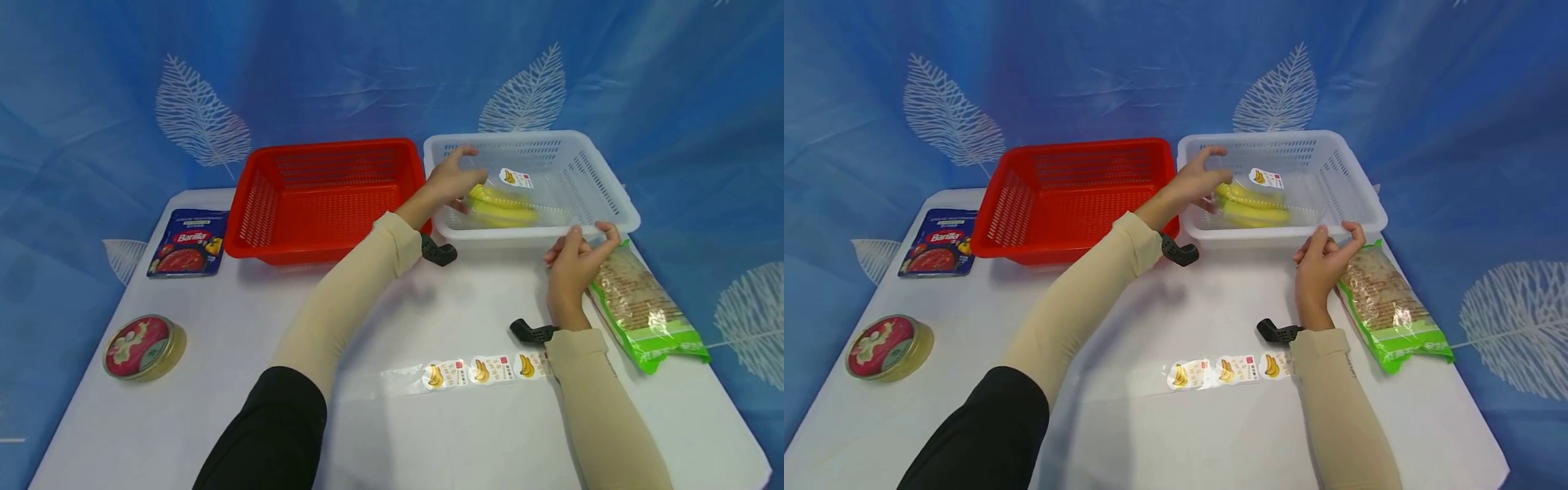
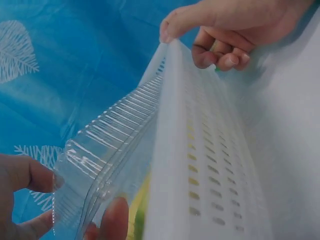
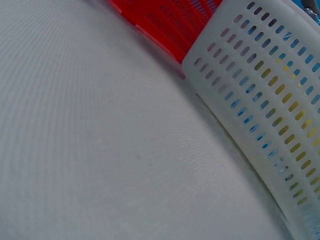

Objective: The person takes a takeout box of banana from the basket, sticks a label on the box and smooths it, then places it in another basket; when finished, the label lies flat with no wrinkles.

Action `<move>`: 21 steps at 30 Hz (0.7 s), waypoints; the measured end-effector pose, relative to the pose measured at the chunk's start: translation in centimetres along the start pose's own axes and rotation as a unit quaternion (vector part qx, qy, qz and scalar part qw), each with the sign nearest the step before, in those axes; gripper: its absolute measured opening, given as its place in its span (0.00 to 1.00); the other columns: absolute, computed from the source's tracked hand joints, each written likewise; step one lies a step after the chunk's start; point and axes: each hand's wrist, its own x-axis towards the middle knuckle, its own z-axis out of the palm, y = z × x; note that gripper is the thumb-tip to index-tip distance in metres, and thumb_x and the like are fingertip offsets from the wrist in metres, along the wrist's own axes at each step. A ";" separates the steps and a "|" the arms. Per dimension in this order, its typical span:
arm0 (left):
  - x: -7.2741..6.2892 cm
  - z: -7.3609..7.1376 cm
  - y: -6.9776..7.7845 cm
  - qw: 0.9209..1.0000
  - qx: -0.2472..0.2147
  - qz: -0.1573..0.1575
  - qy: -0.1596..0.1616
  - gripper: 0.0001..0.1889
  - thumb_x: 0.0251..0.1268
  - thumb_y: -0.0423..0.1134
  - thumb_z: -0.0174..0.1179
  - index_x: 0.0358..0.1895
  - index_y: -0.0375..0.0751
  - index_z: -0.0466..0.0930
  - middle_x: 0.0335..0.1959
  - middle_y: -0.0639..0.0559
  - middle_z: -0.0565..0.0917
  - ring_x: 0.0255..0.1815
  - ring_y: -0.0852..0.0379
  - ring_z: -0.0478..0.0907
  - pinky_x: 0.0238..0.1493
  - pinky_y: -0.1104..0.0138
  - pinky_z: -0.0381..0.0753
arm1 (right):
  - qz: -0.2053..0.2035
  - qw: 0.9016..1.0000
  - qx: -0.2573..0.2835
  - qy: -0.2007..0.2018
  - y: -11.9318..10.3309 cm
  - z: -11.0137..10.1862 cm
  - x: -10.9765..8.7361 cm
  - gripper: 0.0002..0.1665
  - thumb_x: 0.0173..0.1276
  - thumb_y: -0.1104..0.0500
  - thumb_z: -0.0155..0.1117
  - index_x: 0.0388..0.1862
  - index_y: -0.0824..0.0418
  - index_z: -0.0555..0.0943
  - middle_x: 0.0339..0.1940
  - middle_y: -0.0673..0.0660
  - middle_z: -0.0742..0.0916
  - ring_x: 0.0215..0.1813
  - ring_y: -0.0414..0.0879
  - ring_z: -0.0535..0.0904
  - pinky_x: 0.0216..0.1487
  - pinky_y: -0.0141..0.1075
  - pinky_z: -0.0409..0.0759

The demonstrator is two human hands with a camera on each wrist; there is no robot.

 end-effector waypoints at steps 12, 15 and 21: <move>0.8 0.9 -0.2 0.992 0.122 -0.004 0.012 0.37 0.73 0.40 0.57 0.82 0.64 0.55 0.75 0.54 0.67 0.42 0.55 0.78 0.38 0.63 0.87 | -0.003 1.000 0.005 -0.003 -0.1 0.0 0.0 0.20 0.80 0.50 0.53 0.64 0.53 0.63 0.19 0.56 0.73 0.14 0.45 0.68 0.18 0.30 0.70; 0.8 1.4 -0.2 0.978 0.206 0.008 0.035 0.36 0.72 0.38 0.58 0.81 0.59 0.57 0.72 0.55 0.71 0.44 0.56 0.79 0.43 0.66 0.85 | -0.004 1.000 0.004 -0.005 -0.1 0.0 -0.1 0.21 0.80 0.51 0.53 0.65 0.55 0.62 0.19 0.57 0.73 0.14 0.45 0.68 0.19 0.30 0.70; 0.0 2.3 -0.4 0.932 0.351 0.070 0.066 0.32 0.73 0.40 0.58 0.78 0.48 0.63 0.67 0.54 0.76 0.51 0.56 0.76 0.51 0.67 0.81 | -0.007 1.000 -0.002 -0.010 -0.1 -0.1 -0.2 0.20 0.81 0.52 0.52 0.65 0.54 0.62 0.19 0.57 0.73 0.15 0.46 0.68 0.19 0.31 0.70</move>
